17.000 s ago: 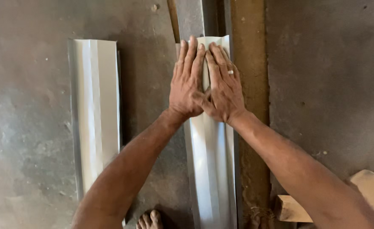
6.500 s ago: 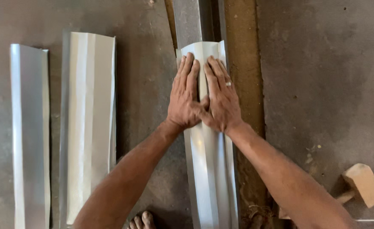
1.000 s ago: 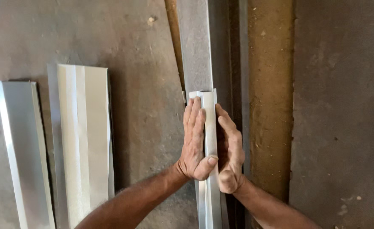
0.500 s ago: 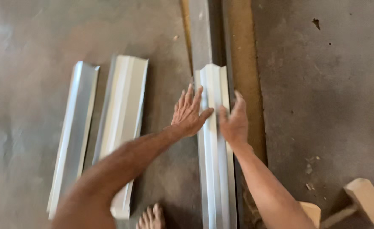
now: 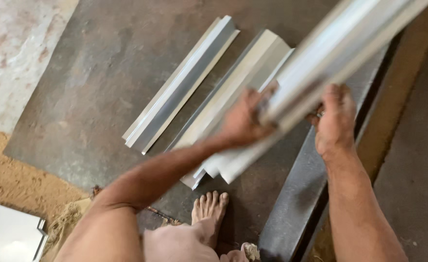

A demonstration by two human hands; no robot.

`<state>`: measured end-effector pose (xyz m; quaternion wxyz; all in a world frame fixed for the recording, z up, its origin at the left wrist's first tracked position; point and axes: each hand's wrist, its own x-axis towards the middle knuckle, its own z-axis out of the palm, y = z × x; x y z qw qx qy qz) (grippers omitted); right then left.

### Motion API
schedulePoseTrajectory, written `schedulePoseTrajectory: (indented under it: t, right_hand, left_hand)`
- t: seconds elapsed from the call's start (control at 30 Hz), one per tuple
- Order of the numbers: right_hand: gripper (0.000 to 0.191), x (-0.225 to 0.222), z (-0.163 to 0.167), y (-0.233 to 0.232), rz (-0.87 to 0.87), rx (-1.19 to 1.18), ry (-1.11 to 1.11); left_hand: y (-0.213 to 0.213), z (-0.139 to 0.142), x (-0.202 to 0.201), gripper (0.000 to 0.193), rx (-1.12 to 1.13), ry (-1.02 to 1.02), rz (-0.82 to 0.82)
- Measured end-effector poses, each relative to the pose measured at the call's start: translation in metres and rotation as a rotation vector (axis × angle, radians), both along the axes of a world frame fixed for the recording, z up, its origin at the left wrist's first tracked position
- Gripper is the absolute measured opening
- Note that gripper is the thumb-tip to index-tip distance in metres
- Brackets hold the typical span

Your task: The person bends long white metal sheets into angled profiles using a floor-mounted folding brake, pressing the sheet into the channel and hammering the edge over with a wooden mallet. They finish each bent panel and set it aside with the completed stack, repeating the process on additional sheets.

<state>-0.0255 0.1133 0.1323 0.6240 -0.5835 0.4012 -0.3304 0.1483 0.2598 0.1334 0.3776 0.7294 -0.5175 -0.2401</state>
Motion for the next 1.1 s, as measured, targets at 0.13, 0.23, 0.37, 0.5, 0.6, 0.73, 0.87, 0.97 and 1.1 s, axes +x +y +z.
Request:
schedulePoseTrajectory:
  t: [0.13,0.23,0.37,0.5,0.6,0.73,0.87,0.97,1.1]
  right_hand:
    - [0.037,-0.027,-0.03,0.037,0.13,-0.547,0.599]
    - [0.034,-0.069,-0.065,0.067,0.26,-0.816,0.781]
    - [0.029,-0.09,-0.098,0.078,0.417,-0.965,1.012]
    - [0.022,-0.096,-0.104,0.073,0.368,-0.93,0.933]
    - [0.019,-0.1,-0.104,0.07,0.353,-0.915,0.912]
    - [0.019,-0.102,-0.105,0.07,0.358,-0.91,0.917]
    - [0.021,-0.1,-0.104,0.072,0.382,-0.929,0.944]
    - [0.021,-0.101,-0.102,0.073,0.342,-0.909,0.921]
    - [0.022,-0.108,-0.101,0.073,0.301,-0.912,0.866]
  left_hand:
    - [0.033,-0.004,0.133,0.087,-0.099,-0.114,0.076]
    - [0.048,-0.04,0.199,0.089,0.162,-0.288,0.202]
    - [0.032,-0.118,0.235,0.093,0.404,-0.356,0.259]
    - [0.021,-0.159,0.23,0.09,0.512,-0.411,0.267]
    - [0.033,-0.153,0.197,0.073,0.151,-0.715,0.373]
    - [0.042,-0.14,0.147,0.037,0.355,-0.312,0.255]
    - [0.045,-0.145,0.13,0.019,0.363,-0.256,0.23]
    - [0.044,-0.143,0.137,0.017,0.297,-0.263,0.267]
    - [0.031,-0.11,0.143,0.027,0.303,-0.218,0.339]
